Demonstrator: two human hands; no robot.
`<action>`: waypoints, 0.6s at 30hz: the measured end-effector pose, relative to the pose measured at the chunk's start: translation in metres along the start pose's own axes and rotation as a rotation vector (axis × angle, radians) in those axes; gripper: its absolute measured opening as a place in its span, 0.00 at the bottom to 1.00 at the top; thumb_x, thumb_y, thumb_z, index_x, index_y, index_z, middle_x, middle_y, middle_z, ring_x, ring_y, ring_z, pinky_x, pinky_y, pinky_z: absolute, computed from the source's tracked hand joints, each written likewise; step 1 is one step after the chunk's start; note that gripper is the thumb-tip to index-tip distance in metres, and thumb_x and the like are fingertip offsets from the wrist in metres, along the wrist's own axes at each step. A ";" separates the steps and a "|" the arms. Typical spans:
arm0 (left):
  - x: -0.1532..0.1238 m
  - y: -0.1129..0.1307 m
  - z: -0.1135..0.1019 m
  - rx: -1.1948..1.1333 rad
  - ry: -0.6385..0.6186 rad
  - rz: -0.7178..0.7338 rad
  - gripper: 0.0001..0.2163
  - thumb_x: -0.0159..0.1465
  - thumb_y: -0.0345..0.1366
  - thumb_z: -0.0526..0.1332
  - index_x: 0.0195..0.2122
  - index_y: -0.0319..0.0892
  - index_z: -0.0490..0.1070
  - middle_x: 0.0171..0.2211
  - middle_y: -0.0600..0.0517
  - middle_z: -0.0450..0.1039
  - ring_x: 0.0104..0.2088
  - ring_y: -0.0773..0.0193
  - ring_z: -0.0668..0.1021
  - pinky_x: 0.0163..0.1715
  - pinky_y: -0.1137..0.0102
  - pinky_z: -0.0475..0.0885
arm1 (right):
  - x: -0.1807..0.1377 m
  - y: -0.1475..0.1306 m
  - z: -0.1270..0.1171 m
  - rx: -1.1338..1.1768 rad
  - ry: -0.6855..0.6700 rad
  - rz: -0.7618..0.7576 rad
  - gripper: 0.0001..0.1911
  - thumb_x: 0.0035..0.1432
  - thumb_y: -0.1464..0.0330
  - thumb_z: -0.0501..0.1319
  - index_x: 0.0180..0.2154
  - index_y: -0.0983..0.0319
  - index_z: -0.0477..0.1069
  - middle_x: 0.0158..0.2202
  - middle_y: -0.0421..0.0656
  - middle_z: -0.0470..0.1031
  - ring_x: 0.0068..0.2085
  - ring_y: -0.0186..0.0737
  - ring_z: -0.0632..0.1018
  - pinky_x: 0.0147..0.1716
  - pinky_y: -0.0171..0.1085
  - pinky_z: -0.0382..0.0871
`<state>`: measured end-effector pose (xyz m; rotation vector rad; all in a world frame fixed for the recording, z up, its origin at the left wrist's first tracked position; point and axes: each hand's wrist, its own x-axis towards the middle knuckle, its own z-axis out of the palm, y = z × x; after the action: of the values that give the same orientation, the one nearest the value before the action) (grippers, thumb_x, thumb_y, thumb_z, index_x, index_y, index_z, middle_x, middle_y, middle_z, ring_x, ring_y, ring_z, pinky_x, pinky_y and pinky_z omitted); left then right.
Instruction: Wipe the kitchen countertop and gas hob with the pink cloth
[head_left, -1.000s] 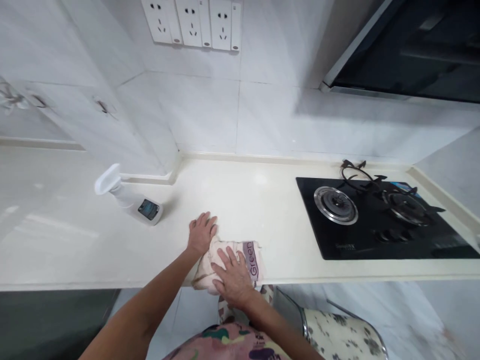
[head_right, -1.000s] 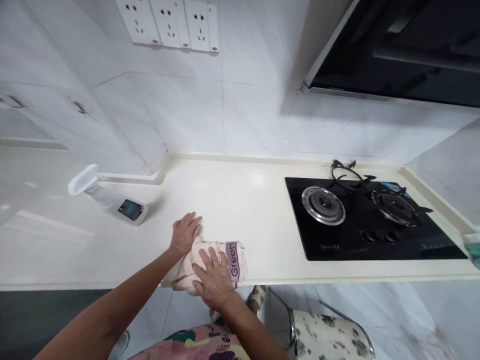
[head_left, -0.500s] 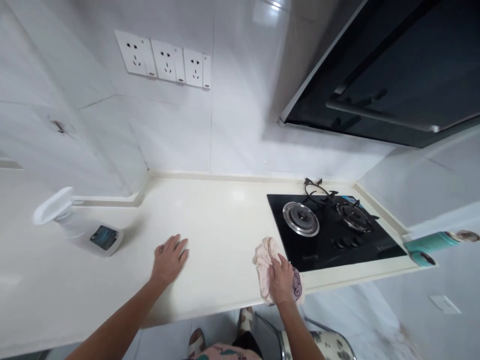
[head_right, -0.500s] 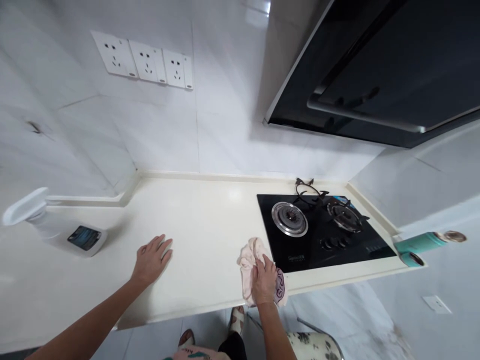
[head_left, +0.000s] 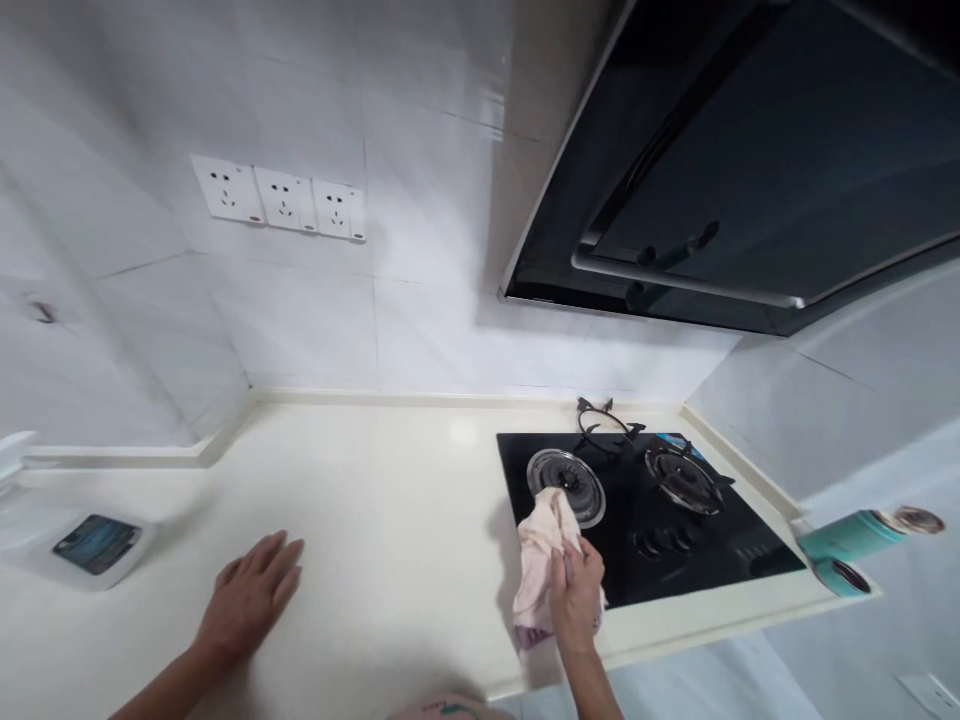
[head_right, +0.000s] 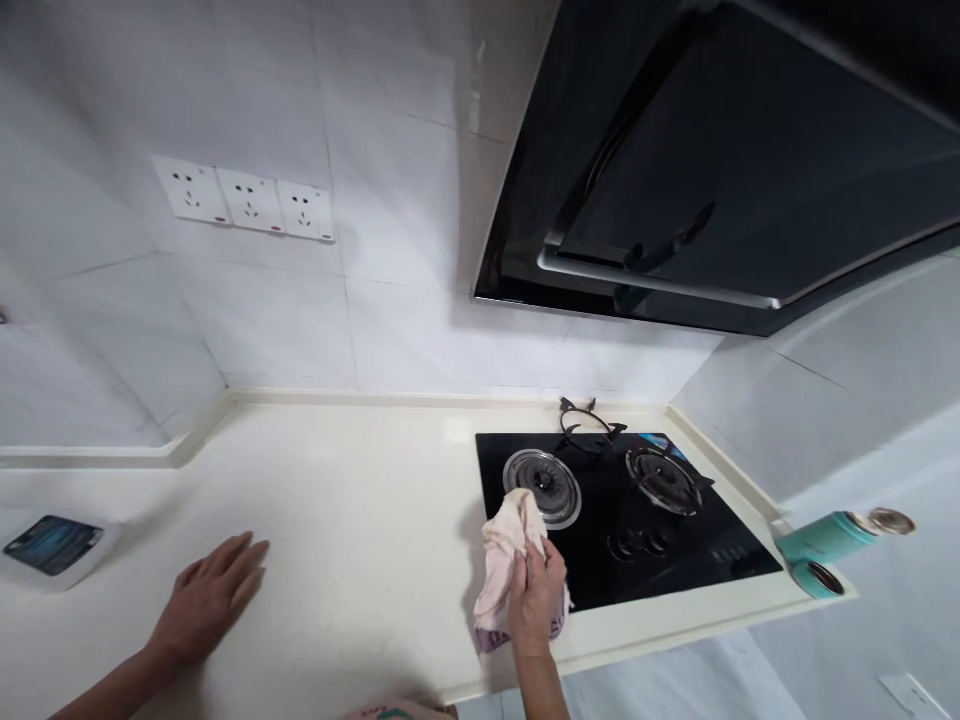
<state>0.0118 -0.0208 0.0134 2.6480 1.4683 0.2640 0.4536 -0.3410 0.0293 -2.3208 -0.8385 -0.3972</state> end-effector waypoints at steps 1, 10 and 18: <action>0.003 0.003 -0.002 0.004 -0.021 -0.020 0.24 0.70 0.42 0.50 0.63 0.48 0.73 0.69 0.43 0.67 0.69 0.49 0.67 0.67 0.51 0.59 | 0.009 0.008 -0.002 -0.016 0.000 0.002 0.29 0.71 0.52 0.44 0.51 0.62 0.76 0.59 0.60 0.69 0.60 0.58 0.70 0.58 0.55 0.67; 0.027 0.088 0.010 0.045 0.072 -0.519 0.29 0.73 0.50 0.42 0.66 0.39 0.66 0.70 0.32 0.58 0.72 0.38 0.59 0.65 0.42 0.57 | 0.032 0.091 -0.006 -0.162 -0.097 0.025 0.19 0.61 0.60 0.50 0.38 0.56 0.79 0.48 0.56 0.78 0.46 0.62 0.75 0.43 0.58 0.68; 0.023 0.106 0.004 0.107 0.073 -0.548 0.27 0.74 0.48 0.42 0.65 0.39 0.66 0.70 0.34 0.59 0.71 0.42 0.60 0.66 0.45 0.57 | 0.115 0.160 0.013 -0.264 -0.105 0.120 0.26 0.63 0.57 0.46 0.43 0.64 0.79 0.43 0.64 0.76 0.50 0.67 0.76 0.50 0.63 0.67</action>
<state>0.1128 -0.0576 0.0300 2.2011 2.2027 0.2363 0.6463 -0.3746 -0.0005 -2.6415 -0.7278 -0.3540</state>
